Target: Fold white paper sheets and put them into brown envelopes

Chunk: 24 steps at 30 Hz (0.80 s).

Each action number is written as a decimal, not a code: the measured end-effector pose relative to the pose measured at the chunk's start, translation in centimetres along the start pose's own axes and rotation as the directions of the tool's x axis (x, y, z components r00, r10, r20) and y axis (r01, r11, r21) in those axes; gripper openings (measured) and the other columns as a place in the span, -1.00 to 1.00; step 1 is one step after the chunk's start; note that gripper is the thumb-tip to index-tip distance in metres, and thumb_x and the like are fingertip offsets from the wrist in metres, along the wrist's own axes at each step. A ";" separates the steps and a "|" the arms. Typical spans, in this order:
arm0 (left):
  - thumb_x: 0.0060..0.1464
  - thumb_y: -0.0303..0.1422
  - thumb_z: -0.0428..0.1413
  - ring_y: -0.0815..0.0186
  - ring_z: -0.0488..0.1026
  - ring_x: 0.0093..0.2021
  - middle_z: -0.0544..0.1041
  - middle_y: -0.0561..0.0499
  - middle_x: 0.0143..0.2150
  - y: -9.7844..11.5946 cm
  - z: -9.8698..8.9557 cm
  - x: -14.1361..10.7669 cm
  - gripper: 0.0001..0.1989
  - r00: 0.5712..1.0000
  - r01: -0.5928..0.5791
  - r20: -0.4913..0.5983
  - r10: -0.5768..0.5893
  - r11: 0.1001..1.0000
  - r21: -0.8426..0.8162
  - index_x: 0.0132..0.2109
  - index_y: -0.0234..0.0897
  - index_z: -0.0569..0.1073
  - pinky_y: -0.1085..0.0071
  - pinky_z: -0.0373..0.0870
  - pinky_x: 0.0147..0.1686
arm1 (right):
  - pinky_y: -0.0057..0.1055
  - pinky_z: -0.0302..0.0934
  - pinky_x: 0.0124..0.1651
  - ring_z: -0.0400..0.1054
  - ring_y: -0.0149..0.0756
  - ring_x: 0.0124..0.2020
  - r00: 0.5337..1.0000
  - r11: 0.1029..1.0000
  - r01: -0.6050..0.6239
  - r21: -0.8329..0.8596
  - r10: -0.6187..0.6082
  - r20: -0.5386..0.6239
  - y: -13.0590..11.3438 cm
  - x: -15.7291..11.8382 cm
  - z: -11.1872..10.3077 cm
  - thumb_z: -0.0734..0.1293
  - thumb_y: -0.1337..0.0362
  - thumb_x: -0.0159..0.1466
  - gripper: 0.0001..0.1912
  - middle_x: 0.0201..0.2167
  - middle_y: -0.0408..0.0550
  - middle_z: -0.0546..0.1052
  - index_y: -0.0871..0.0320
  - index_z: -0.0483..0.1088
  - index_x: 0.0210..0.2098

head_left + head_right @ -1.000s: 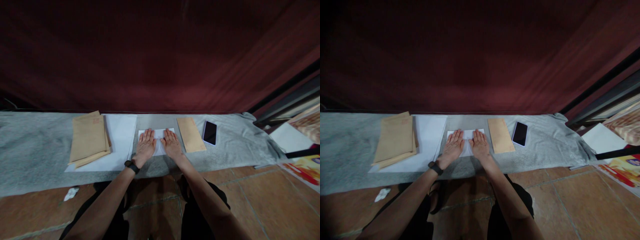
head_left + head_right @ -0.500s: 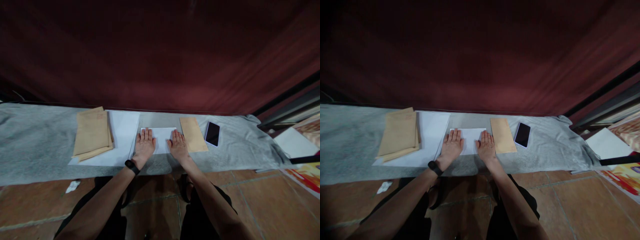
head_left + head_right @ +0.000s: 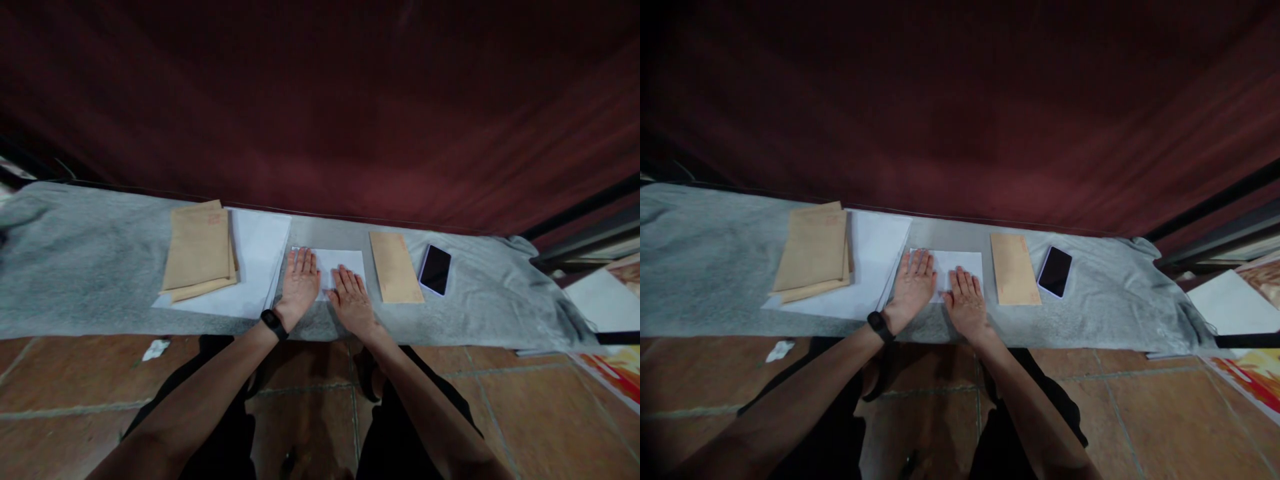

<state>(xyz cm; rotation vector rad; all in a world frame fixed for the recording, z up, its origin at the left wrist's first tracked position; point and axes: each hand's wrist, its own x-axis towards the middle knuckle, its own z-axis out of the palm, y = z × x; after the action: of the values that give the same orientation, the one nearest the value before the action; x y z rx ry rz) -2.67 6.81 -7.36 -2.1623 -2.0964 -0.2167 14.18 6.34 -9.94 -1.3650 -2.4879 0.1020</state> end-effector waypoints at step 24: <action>0.38 -0.28 -0.18 -0.05 -0.03 0.47 0.08 -0.25 0.47 -0.2 0.9 -3.0 -0.45 0.998 0.064 0.013 -0.063 0.989 -0.132 0.41 -0.39 0.17 -0.04 -0.05 0.39 | 0.00 -0.25 0.45 -0.10 -0.05 0.47 0.988 0.992 -0.116 -0.046 0.120 0.100 -0.3 0.2 -0.5 0.07 0.05 0.49 -0.41 0.47 -0.01 0.01 0.08 0.02 0.44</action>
<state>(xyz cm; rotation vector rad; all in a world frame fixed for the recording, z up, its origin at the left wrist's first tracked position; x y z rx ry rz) -2.95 4.00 -8.83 -2.1730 -2.2173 -0.3635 13.96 6.27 -9.38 -1.5609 -2.5030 0.1520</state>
